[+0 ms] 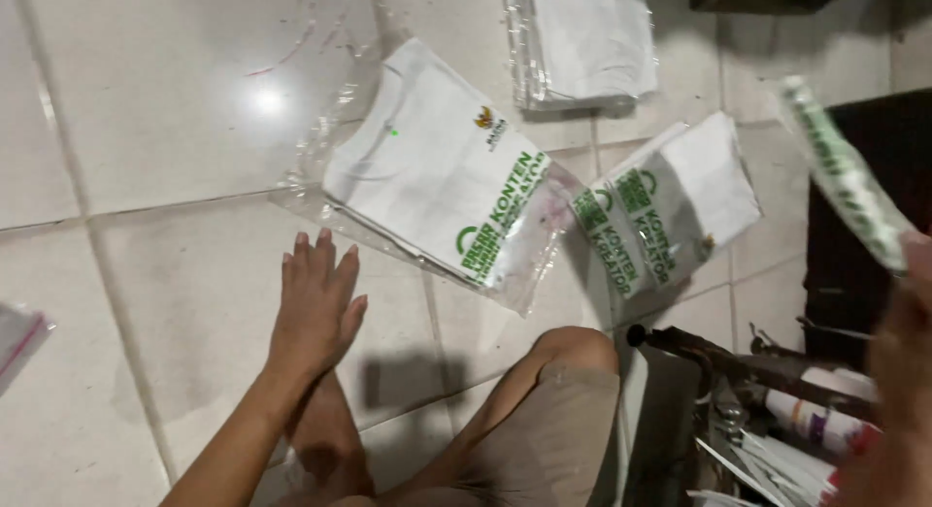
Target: Folding white t-shirts and placing them into clear plastic adhesive bags for packaging.
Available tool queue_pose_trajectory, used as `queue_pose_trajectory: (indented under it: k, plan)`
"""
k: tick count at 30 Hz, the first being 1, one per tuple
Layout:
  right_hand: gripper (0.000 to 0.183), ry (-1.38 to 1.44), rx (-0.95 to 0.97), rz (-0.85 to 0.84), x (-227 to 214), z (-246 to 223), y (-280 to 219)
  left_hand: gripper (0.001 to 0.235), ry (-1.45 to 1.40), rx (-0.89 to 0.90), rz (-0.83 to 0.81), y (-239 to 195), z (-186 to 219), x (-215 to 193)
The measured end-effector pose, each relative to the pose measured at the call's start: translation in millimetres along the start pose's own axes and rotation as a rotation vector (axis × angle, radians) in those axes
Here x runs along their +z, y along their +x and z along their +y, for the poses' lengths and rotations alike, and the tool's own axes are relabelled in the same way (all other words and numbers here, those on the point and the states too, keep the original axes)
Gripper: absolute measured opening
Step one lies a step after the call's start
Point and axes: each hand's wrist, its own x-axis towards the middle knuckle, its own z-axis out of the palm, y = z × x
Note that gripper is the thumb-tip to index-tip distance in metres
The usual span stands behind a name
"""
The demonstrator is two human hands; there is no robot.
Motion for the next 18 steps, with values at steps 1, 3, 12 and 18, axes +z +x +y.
queue_pose_trajectory:
  k: [1, 3, 12, 18]
  plan:
    - [0.027, -0.091, 0.009, 0.076, 19.5, -11.6, -8.0, 0.065, 0.023, -0.008, -0.047, 9.4, 4.1, 0.0]
    - [0.028, -0.191, 0.028, 0.143, 71.0, -44.6, -20.4, 0.065, 0.045, -0.002, -0.102, 22.2, 10.4, 2.7]
    - [0.053, 0.958, 0.806, -0.639, 194.6, -234.7, -58.7, 0.068, 0.184, -0.050, -0.206, 26.1, 2.5, 13.3]
    - [0.073, 1.329, 1.067, -0.671, 265.4, -361.4, -70.1, 0.062, 0.318, 0.021, -0.275, 76.4, -2.6, 15.9]
